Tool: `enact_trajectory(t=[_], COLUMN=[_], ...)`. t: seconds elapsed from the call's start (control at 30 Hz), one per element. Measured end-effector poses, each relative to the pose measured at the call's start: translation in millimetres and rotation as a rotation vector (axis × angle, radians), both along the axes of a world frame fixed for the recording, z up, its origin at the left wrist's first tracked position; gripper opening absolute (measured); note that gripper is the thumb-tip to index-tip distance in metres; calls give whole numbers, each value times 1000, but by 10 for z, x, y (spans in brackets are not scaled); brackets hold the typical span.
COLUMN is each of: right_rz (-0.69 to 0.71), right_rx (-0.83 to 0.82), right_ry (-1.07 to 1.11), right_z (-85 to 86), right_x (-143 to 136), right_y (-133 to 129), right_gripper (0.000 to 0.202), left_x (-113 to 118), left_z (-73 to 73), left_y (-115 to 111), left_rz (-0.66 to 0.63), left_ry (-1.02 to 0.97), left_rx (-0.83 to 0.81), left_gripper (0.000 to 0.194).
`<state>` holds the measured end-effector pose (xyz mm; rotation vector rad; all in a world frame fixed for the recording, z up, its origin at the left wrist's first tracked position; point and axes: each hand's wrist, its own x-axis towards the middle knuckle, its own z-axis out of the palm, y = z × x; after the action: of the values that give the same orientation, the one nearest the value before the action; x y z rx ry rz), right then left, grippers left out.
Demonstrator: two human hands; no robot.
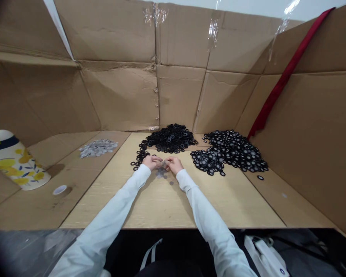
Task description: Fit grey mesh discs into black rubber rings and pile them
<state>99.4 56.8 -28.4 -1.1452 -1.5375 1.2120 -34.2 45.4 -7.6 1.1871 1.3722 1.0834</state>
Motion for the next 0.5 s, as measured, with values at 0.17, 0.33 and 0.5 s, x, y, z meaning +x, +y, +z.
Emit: enact_trajectory(t=[0.17,0.33,0.5], right_rz=[-15,-9,-43], right_rx=[59,71,67], right_ry=[-19,-2,63], right_z=[-38,-45,-18], right_x=[14,28,87], right_y=[13,30,46], right_gripper=[5,5,9], left_x=[-19,16,-1], left_z=[-92,-130,-148], left_y=[36,60,92], left_rz=[-16,-26,27], left_ry=[144,144,49], left_rx=[75,40,-2], left_gripper=[14,13,11])
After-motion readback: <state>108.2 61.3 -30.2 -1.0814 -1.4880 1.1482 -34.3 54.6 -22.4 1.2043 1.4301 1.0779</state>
